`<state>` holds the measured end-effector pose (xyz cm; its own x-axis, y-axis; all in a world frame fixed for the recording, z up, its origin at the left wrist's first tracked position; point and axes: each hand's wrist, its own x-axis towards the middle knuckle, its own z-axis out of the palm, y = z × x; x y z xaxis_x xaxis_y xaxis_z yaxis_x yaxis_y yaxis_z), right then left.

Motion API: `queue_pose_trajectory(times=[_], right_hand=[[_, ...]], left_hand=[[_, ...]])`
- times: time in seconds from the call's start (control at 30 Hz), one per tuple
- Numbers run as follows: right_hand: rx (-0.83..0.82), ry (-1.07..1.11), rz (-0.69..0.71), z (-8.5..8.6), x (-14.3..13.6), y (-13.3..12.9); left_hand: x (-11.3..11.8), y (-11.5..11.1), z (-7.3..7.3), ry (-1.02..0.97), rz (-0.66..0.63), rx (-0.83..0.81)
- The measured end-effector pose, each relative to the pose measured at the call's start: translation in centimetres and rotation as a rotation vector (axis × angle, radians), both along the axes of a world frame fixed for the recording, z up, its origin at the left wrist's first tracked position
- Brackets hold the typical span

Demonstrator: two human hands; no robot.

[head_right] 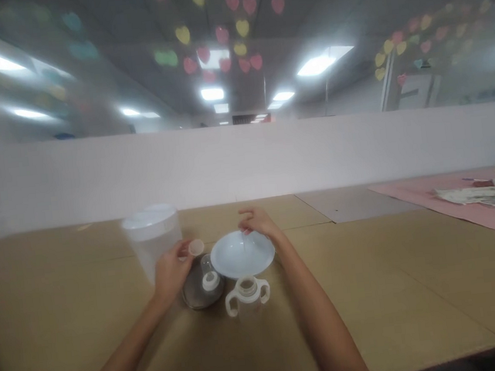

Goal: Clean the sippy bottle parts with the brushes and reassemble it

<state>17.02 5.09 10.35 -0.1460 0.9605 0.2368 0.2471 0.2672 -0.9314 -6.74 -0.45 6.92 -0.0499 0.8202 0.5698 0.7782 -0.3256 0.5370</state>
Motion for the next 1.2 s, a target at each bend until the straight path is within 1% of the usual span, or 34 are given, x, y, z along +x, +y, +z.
queue_pose_trajectory(times=[0.03, 0.1, 0.17, 0.2, 0.27, 0.33, 0.43, 0.5, 0.57, 0.67, 0.77, 1.0, 1.07, 1.2], right_hand=[[0.009, 0.031, 0.026, 0.6, -0.1, -0.5], [0.047, 0.061, 0.061, 1.7, -0.3, -1.6], [0.101, 0.082, 0.093, 2.7, -0.5, -2.6], [0.130, 0.090, 0.113, 3.2, -0.6, -3.2], [0.172, 0.102, 0.151, 4.0, -0.8, -4.3], [0.194, 0.106, 0.185, 4.8, -1.1, -5.5], [0.209, 0.098, 0.249, 5.5, -1.4, -6.8], [0.217, 0.080, 0.289, 5.6, -1.7, -7.2], [0.212, 0.036, 0.309, 5.4, -2.0, -7.2], [0.207, -0.079, 0.293, 4.7, -2.6, -6.8], [0.269, -0.173, 0.231, 4.2, -3.0, -6.5], [0.390, -0.284, 0.198, 4.3, -2.7, -6.9], [0.419, -0.333, 0.178, 4.3, -2.7, -7.0], [0.465, -0.449, 0.178, 4.2, -3.1, -7.7]], left_hand=[[0.6, -0.1, 0.3, -0.116, -0.066, 0.022], [1.9, 0.0, 0.4, -0.334, -0.249, 0.017], [3.3, 0.4, -0.2, -0.515, -0.455, -0.047], [3.9, 0.5, -0.7, -0.583, -0.534, -0.088], [4.9, 0.8, -1.9, -0.644, -0.647, -0.162], [5.4, 0.8, -3.2, -0.613, -0.705, -0.175], [5.7, 0.7, -4.7, -0.498, -0.714, -0.136], [5.7, 0.5, -5.3, -0.438, -0.696, -0.114], [5.7, 0.4, -5.5, -0.418, -0.674, -0.097], [5.7, 0.1, -5.6, -0.432, -0.656, -0.096], [5.8, -0.3, -5.7, -0.439, -0.620, -0.097], [5.5, -0.9, -5.6, -0.402, -0.502, -0.014], [5.5, -1.1, -5.4, -0.384, -0.500, -0.002], [5.6, -1.3, -5.3, -0.348, -0.537, -0.001]])
